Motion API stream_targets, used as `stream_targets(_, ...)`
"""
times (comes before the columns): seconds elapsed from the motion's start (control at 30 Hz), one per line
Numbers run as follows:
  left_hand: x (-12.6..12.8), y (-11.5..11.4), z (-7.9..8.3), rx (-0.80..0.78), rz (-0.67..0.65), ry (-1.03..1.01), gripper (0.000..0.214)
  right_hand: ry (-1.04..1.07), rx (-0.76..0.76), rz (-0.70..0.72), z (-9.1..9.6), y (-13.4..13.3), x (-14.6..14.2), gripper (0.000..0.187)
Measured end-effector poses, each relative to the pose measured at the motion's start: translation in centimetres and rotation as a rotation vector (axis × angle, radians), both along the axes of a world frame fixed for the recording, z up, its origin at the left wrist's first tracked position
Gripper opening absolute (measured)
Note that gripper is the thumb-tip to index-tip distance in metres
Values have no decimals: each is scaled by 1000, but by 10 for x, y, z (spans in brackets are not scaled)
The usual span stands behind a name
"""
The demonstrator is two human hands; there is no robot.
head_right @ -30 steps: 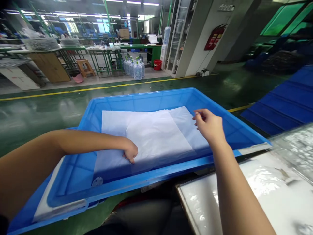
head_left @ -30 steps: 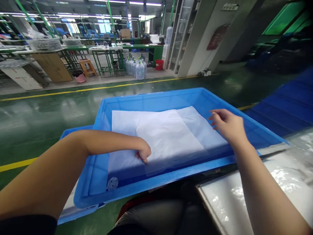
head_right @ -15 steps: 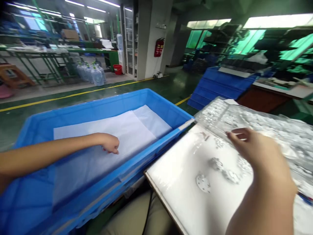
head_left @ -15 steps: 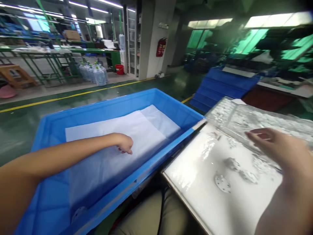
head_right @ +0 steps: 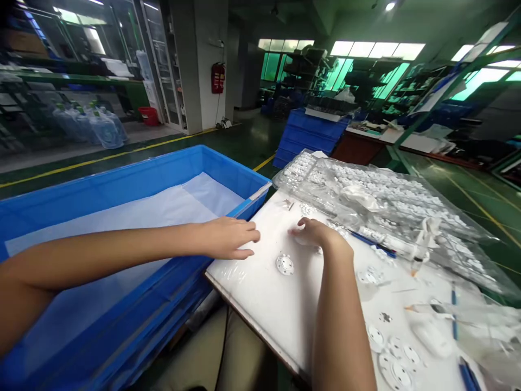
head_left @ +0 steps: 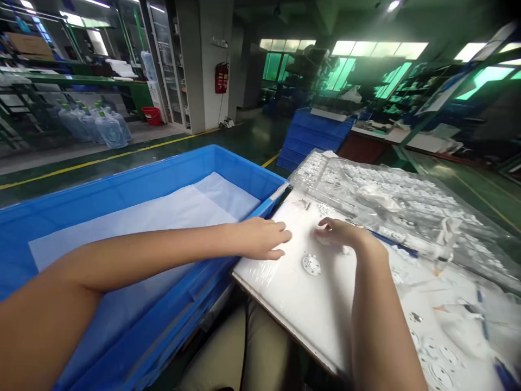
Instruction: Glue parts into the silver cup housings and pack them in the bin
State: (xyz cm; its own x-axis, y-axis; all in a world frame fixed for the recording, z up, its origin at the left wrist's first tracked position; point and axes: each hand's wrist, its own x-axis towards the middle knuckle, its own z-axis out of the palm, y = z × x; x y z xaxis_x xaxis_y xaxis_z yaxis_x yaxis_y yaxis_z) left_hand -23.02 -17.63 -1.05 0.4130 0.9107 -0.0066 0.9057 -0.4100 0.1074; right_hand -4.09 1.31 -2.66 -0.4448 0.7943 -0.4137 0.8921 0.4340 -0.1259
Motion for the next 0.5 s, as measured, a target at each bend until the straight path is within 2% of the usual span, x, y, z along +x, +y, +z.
stream_targets(0.17,36,78,-27,-3,-90,-155,55,155,146,-48,29,-5,15,54)
stream_targets(0.27,62,119,-47,-3,-197,-140,67,301,213,-53,46,-10,25,50)
stream_targets(0.33,82,137,-59,-3,-247,-77,69,391,239,-47,54,-12,31,46)
stream_targets(0.4,98,150,-67,-4,-237,-25,67,436,249,-28,57,-12,37,44)
stream_targets(0.5,113,161,-71,-2,-206,-11,59,448,242,-16,56,-8,43,44)
